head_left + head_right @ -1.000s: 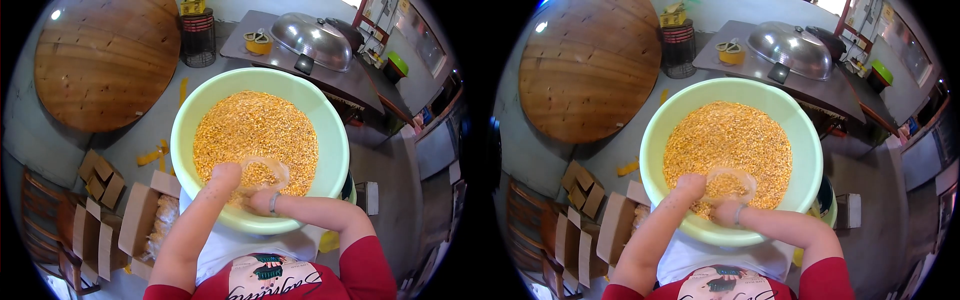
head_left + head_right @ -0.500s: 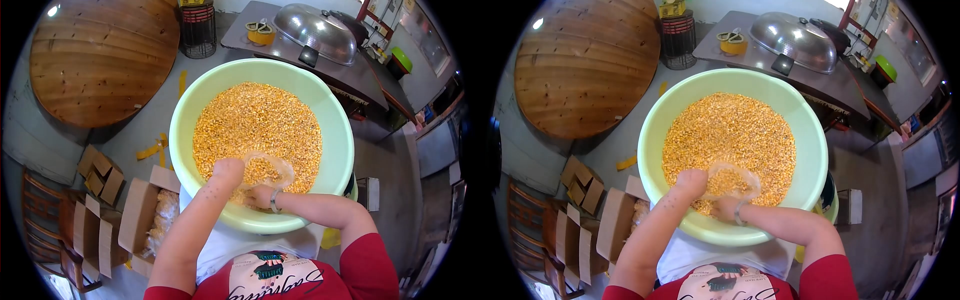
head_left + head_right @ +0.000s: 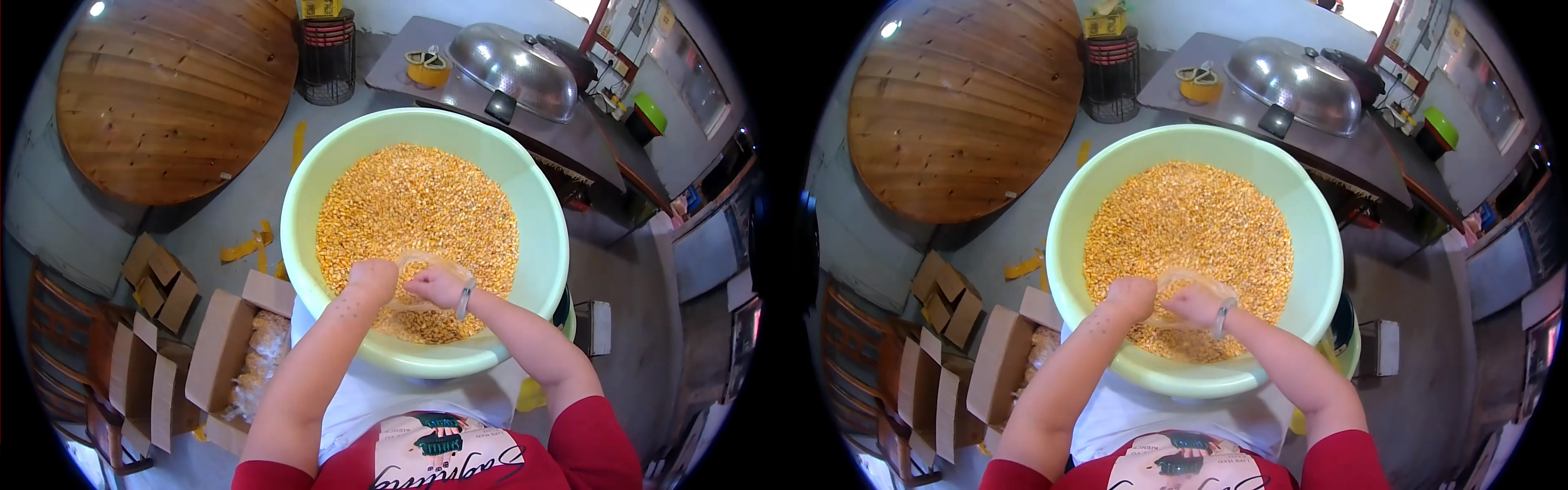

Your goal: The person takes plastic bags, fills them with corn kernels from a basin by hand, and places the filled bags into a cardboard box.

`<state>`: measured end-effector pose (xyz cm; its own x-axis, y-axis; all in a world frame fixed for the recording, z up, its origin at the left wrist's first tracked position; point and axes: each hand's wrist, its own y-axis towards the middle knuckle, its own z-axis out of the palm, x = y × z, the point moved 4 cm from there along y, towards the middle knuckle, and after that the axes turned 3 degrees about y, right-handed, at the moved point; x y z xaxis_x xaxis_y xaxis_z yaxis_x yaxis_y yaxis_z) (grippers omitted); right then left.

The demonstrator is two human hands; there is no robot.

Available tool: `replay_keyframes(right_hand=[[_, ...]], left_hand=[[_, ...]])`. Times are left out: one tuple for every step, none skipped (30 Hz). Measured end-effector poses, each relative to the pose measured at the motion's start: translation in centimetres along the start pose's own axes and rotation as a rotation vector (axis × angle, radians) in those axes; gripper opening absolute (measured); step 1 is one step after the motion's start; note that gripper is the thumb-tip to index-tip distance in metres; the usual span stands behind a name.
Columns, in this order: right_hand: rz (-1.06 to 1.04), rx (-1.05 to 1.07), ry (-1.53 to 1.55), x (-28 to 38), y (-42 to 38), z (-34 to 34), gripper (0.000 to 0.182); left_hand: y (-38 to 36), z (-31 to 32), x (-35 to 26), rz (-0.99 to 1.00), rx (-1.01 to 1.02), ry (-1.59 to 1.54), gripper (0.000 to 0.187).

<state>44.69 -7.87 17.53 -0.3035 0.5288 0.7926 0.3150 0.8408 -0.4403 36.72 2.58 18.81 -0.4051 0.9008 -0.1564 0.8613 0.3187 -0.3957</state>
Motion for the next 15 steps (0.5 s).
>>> replay_keyframes(right_hand=[[0.050,-0.043,0.065,0.0,0.2,-0.8,0.038],[0.100,-0.086,0.130,-0.2,0.3,-1.2,0.038],[0.124,-0.116,0.127,-0.6,0.6,-1.3,0.038],[0.147,-0.147,0.124,-1.1,1.2,-1.3,0.038],[0.171,-0.176,0.121,-1.7,1.9,-1.3,0.037],[0.172,-0.217,0.132,-2.0,2.4,-1.3,0.037],[0.172,-0.257,0.142,-2.3,3.0,-1.2,0.037],[0.194,-0.284,0.140,-3.0,3.7,-1.2,0.033],[0.215,-0.311,0.139,-3.8,4.5,-1.3,0.029],[0.260,-0.325,0.125,-4.9,5.2,-1.5,0.023],[0.305,-0.341,0.111,-5.9,5.6,-1.8,0.021],[0.341,-0.334,0.148,-5.9,5.4,-1.9,0.020],[0.379,-0.328,0.186,-5.9,5.0,-1.9,0.018],[0.418,-0.324,0.222,-6.0,4.5,-2.0,0.018],[0.401,-0.308,0.121,-5.8,4.2,-2.3,0.017]], left_hand=[[0.2,0.2,0.0,-0.001,-0.003,-0.005,0.018],[0.2,0.3,0.0,-0.001,-0.006,-0.010,0.018],[0.2,0.3,0.0,0.000,-0.007,-0.013,0.018],[0.2,0.2,0.0,0.001,-0.008,-0.017,0.018],[0.2,0.2,0.0,0.001,-0.009,-0.021,0.018],[0.2,0.1,-0.1,0.006,-0.009,-0.023,0.019],[0.2,-0.1,-0.1,0.009,-0.010,-0.026,0.019],[0.1,-0.2,0.0,0.012,-0.011,-0.029,0.019],[0.1,-0.2,0.0,0.014,-0.013,-0.031,0.019],[0.1,-0.2,0.0,0.017,-0.016,-0.034,0.019],[0.1,-0.2,0.0,0.021,-0.018,-0.037,0.019],[0.0,-0.1,0.0,0.016,-0.019,-0.036,0.019],[0.0,-0.1,0.0,0.013,-0.019,-0.037,0.019],[0.1,0.0,0.0,0.011,-0.019,-0.039,0.019],[0.1,0.0,-0.1,0.016,-0.019,-0.038,0.019]])
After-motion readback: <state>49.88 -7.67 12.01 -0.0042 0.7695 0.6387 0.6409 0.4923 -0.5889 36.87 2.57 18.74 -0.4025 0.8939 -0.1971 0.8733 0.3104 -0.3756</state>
